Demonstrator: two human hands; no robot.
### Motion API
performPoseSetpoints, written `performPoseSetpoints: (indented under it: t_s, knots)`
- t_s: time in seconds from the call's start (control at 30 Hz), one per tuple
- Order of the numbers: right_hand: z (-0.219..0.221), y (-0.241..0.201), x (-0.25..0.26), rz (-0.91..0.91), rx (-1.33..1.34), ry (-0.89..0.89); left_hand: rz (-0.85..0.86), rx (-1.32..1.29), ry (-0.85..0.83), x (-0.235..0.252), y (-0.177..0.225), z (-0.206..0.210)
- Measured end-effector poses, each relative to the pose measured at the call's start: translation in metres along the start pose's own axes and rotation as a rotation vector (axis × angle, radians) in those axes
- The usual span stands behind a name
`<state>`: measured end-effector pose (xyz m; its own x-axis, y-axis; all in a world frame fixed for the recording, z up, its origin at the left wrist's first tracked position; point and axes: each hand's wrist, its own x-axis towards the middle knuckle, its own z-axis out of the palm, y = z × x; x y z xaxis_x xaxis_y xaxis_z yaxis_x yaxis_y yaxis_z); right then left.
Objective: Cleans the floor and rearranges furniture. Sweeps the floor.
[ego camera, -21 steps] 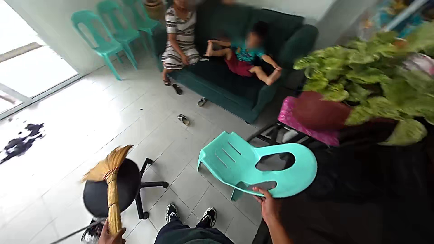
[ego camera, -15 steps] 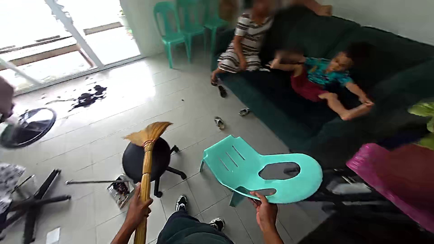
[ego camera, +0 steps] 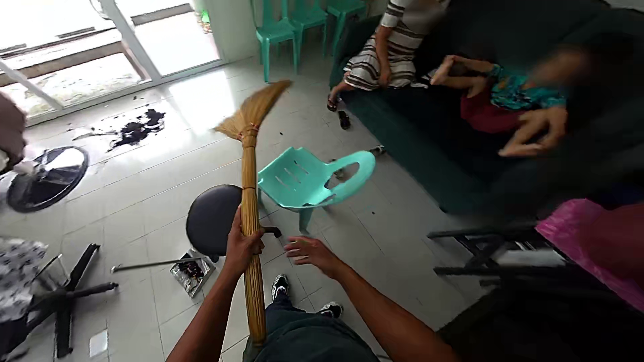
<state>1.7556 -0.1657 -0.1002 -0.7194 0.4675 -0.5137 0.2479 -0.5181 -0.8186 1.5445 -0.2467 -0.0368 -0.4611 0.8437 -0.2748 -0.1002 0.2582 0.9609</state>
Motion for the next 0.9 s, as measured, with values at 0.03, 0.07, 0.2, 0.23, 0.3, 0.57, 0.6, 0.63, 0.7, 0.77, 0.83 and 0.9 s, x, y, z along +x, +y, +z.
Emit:
performPoseSetpoints:
  t_s: [0.03,0.07,0.2,0.23,0.3,0.57,0.6,0.63,0.7,0.77,0.83,0.9]
  knots:
    - [0.011,-0.006,-0.014,-0.020,0.010,-0.083,0.034,-0.038,-0.001,0.012,0.005,0.020]
    - [0.019,-0.012,-0.027,-0.035,0.037,-0.122,0.064,-0.080,-0.004,0.023,0.008,0.044]
    - [-0.006,-0.026,-0.073,-0.016,-0.014,0.156,0.163,-0.080,-0.145,0.035,-0.010,0.145]
    - [-0.023,-0.024,-0.091,-0.023,-0.116,0.292,0.186,-0.015,-0.270,0.032,-0.021,0.161]
    - [-0.056,-0.007,-0.142,-0.038,-0.340,0.559,0.287,0.235,-0.555,0.029,-0.040,0.180]
    - [-0.030,0.199,-0.345,0.469,-0.440,1.482,0.638,0.991,-0.517,0.153,-0.007,0.259]
    - [-0.024,0.214,-0.354,0.562,-0.372,1.542,0.551,1.040,-0.502,0.169,-0.007,0.276]
    - [-0.025,0.225,-0.359,0.664,-0.275,1.569,0.454,1.087,-0.494,0.183,-0.011,0.292]
    - [-0.044,0.243,-0.366,0.847,-0.065,1.571,0.293,1.179,-0.485,0.204,-0.030,0.314]
    - [-0.079,0.264,-0.371,0.930,0.102,1.582,0.280,1.284,-0.434,0.212,-0.055,0.323]
    - [-0.130,0.288,-0.377,0.955,0.189,1.591,0.370,1.359,-0.356,0.211,-0.075,0.327]
    - [-0.196,0.303,-0.383,0.976,0.214,1.556,0.400,1.414,-0.286,0.210,-0.085,0.328]
